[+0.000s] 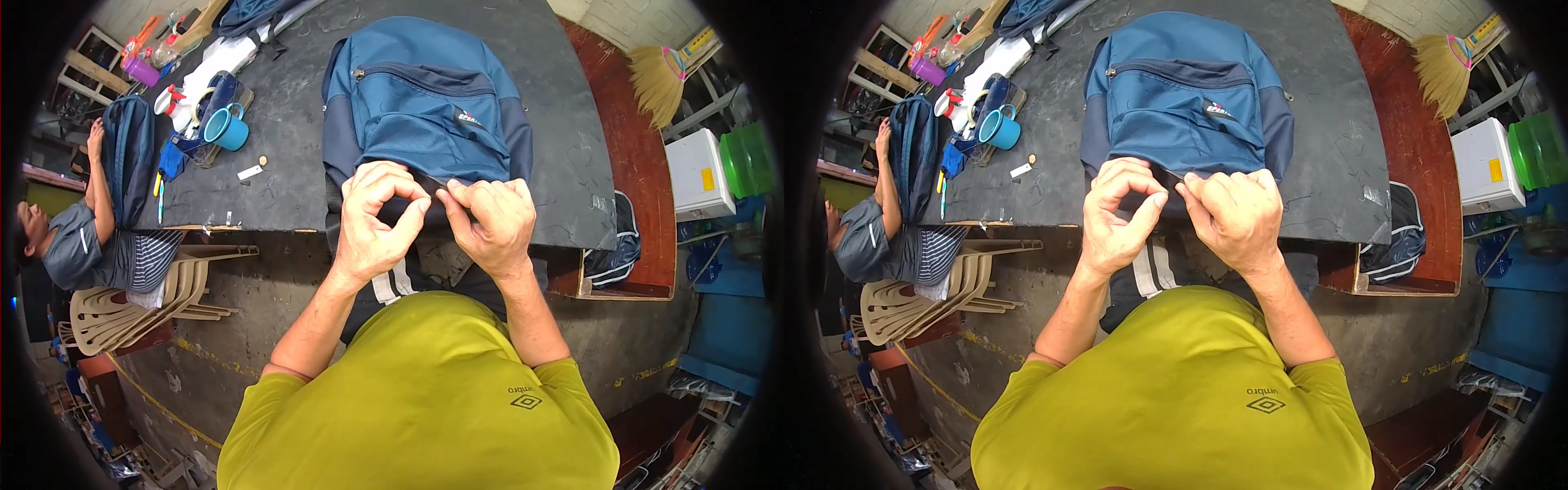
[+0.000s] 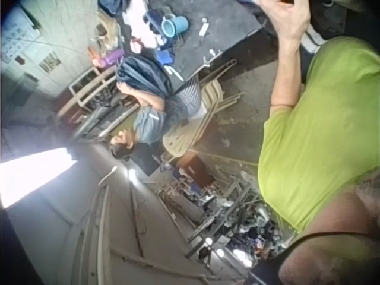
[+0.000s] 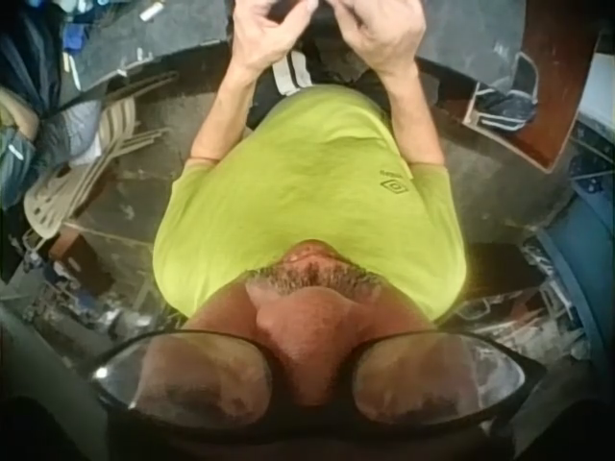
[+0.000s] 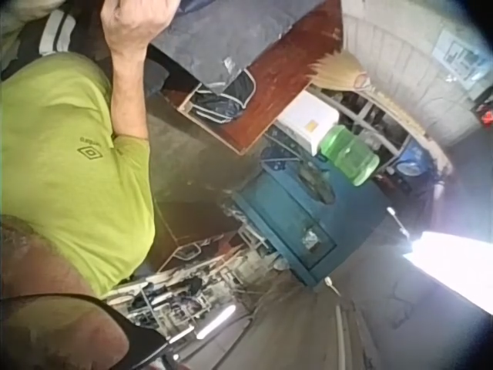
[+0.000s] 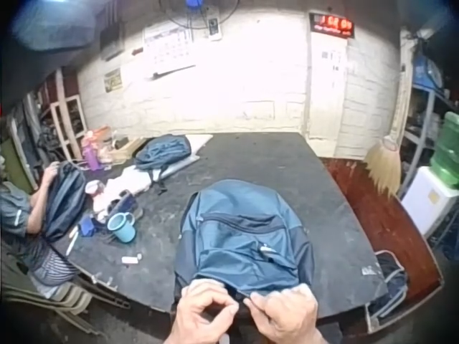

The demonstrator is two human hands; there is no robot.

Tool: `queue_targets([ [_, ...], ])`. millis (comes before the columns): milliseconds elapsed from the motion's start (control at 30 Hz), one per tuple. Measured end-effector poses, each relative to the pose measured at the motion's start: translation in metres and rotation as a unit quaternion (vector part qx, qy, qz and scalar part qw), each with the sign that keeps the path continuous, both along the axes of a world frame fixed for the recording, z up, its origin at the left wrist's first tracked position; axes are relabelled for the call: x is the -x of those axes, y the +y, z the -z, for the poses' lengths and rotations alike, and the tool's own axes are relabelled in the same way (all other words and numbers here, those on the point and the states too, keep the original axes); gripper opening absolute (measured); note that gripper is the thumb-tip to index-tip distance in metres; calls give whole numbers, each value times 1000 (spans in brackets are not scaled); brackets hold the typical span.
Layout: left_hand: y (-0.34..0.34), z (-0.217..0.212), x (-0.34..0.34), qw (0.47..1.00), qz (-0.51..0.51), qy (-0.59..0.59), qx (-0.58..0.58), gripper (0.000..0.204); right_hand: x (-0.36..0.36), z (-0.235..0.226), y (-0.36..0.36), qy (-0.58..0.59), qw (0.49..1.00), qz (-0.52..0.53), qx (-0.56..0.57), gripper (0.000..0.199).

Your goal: Inspecting the various components of a blue backpack, including zippers, straps, and buckles, for quality control.

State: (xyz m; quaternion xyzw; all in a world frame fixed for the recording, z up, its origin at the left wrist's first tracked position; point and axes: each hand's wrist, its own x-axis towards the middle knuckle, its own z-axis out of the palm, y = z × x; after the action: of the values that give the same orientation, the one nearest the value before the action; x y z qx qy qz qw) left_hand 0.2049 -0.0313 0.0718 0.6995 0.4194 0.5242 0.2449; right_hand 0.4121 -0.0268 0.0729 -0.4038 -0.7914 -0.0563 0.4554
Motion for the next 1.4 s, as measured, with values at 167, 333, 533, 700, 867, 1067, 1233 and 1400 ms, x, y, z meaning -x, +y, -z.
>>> queue_targets([
  [167,-2,18,13,990,-45,-136,-12,10,-1,-17,3,73,995,5,67,31],
  [333,5,64,59,959,-202,-187,65,11,16,-41,32,15,996,-53,77,44],
  [533,7,73,54,959,-268,-28,90,51,33,-19,64,-30,995,-66,66,19],
  [700,8,73,60,963,-249,74,77,46,-16,21,50,455,865,-77,198,19],
  [867,-1,42,41,984,-154,64,-63,23,-46,43,65,645,724,-82,232,26],
  [1067,14,41,-26,989,-58,-132,43,44,-35,29,67,490,843,-89,205,12],
  [1233,51,-33,36,944,-144,-280,95,37,-79,-76,100,603,779,-93,148,25],
  [1400,67,-49,47,961,-134,-240,26,44,-50,-88,42,312,921,-138,186,39],
])
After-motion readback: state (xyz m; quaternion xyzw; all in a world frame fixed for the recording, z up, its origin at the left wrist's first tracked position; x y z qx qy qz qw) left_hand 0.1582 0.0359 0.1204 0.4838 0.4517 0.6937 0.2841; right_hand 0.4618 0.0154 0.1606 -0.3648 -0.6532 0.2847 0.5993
